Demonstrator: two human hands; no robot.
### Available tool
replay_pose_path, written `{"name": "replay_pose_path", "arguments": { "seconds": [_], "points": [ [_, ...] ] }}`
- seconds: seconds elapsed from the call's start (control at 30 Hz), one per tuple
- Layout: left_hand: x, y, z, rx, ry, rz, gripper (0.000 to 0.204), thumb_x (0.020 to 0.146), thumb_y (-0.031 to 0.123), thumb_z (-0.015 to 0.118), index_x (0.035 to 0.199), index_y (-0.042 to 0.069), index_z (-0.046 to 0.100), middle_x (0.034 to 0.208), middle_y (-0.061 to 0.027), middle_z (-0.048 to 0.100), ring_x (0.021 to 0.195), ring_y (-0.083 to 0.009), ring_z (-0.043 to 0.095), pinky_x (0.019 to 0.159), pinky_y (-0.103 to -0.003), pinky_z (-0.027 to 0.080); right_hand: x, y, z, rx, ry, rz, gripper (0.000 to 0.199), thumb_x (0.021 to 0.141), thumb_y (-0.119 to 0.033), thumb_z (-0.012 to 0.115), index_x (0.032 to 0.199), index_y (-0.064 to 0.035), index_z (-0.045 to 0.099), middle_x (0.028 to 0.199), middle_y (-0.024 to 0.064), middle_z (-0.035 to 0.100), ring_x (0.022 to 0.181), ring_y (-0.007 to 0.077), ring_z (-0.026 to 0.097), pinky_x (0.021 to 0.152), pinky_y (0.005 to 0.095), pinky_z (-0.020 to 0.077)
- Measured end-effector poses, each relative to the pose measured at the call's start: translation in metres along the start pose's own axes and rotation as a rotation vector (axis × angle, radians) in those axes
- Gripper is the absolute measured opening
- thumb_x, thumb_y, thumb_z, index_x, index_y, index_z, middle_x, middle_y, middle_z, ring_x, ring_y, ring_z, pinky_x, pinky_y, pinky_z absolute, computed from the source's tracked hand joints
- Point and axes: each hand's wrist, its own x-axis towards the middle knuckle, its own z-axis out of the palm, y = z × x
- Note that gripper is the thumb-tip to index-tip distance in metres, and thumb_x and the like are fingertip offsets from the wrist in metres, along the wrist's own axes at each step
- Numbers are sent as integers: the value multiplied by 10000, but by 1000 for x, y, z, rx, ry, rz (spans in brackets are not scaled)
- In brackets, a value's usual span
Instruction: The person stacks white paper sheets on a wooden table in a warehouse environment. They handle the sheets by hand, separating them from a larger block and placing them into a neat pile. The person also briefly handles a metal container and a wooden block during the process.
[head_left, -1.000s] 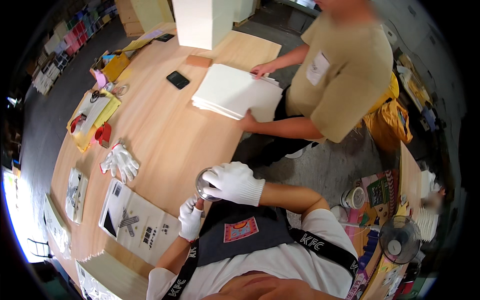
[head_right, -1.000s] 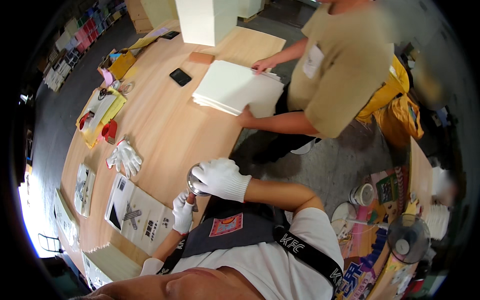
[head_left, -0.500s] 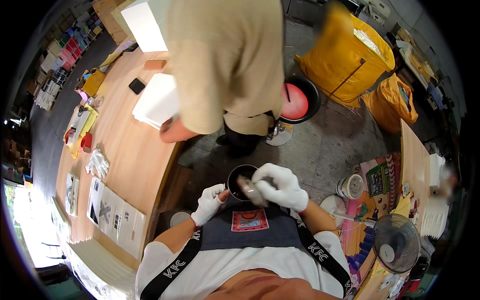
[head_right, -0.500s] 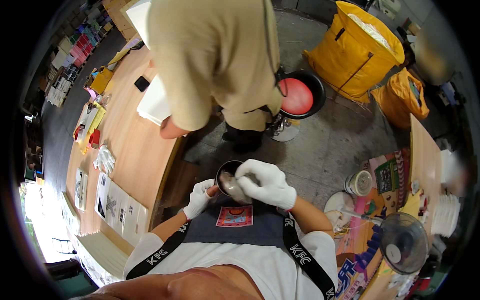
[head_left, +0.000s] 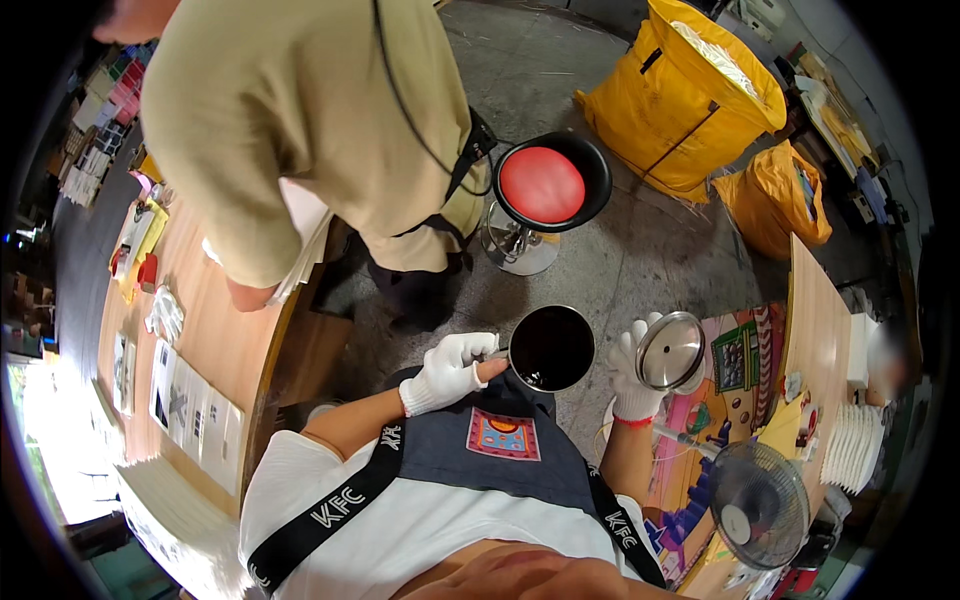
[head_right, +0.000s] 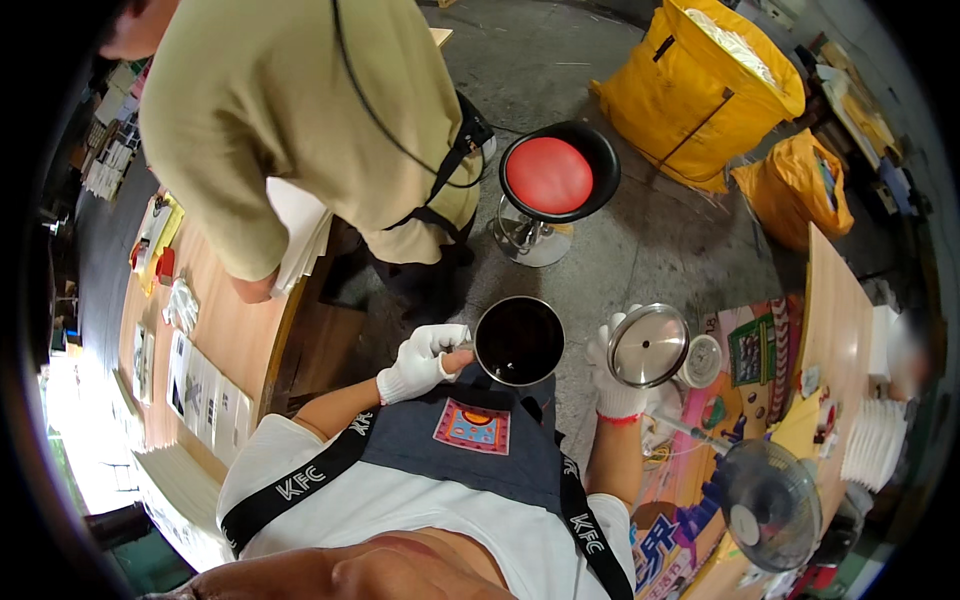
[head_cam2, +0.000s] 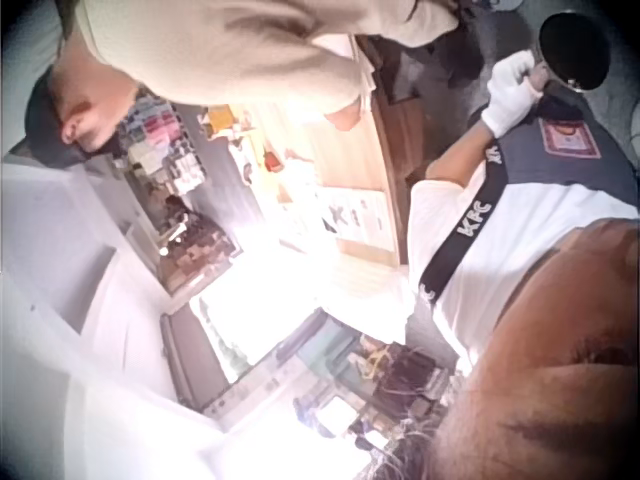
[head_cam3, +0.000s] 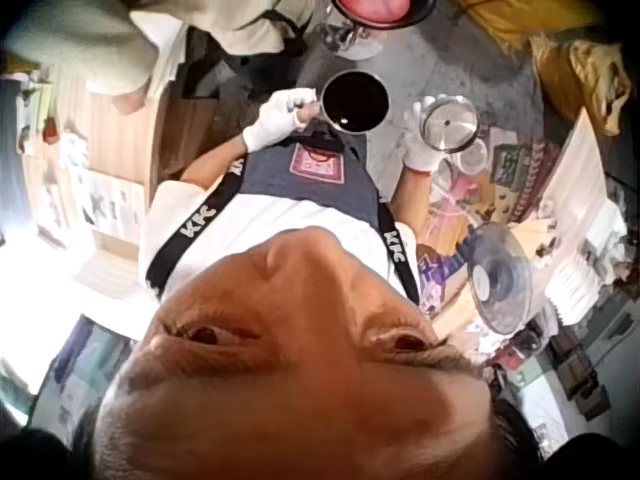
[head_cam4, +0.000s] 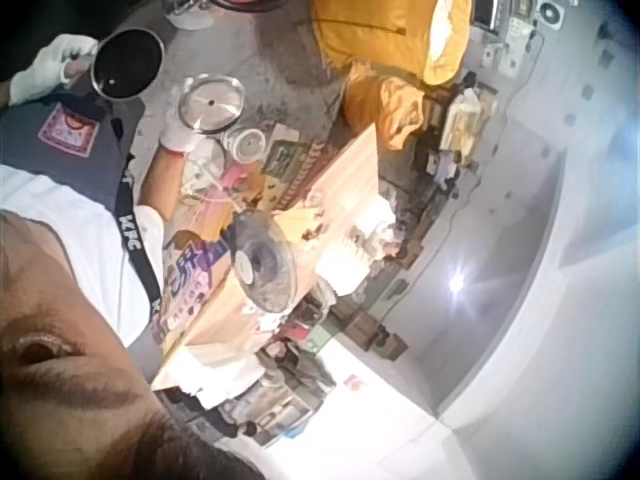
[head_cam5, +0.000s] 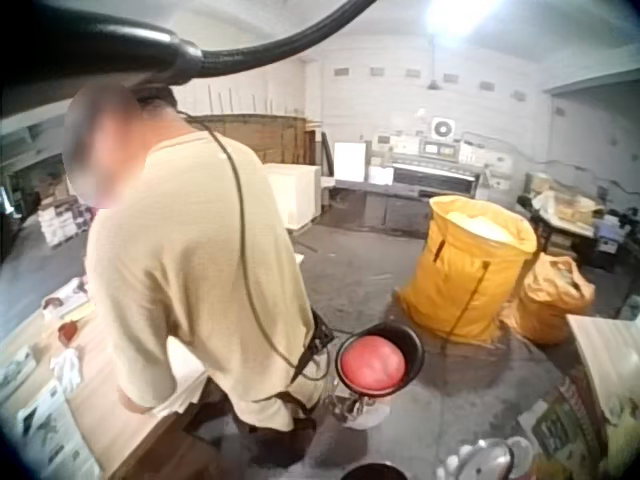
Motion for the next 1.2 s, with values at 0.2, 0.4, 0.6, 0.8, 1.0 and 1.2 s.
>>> {"name": "replay_pose_path", "arguments": {
  "seconds": [0.2,0.4,0.6,0.8,1.0,1.2],
  "points": [
    [38,51,45,140,164,288,357,927,284,723,743,31,550,665,-7,478,617,-64,478,543,-277,369,63,-64,-51,126,-112,304,395,935,-424,567,1119,-74,559,885,63,517,738,200,461,638,324,383],
    [61,117,96,347,398,571,386,899,337,725,707,52,549,629,-81,470,521,-271,468,487,-372,326,102,-123,-129,-972,-25,265,563,925,-524,493,1220,-51,573,1085,174,595,861,313,532,737,414,451],
    [53,184,137,373,545,749,357,855,358,766,693,77,618,622,-67,557,504,-282,527,472,-388,350,130,-146,-147,-1123,-100,343,546,935,-498,492,1234,-48,568,1087,171,597,865,307,542,740,409,459],
    [24,204,176,521,691,873,207,725,236,863,719,124,689,713,-53,656,577,-261,616,506,-375,421,146,-140,-148,-981,-95,489,529,945,-472,490,1249,-44,563,1088,167,600,869,301,553,743,403,467],
    [12,231,168,763,535,1109,93,797,213,764,814,149,699,787,-31,678,518,-229,561,455,-363,384,148,-123,-146,-916,-94,572,513,955,-446,489,1263,-41,557,1089,164,602,873,295,563,746,398,475],
    [-3,254,157,995,287,1184,105,816,186,716,731,160,660,773,-28,655,470,-193,470,418,-341,334,152,-109,-148,-878,-107,613,498,965,-419,488,1278,-37,552,1091,161,605,877,289,573,749,393,483]
  ]
}}
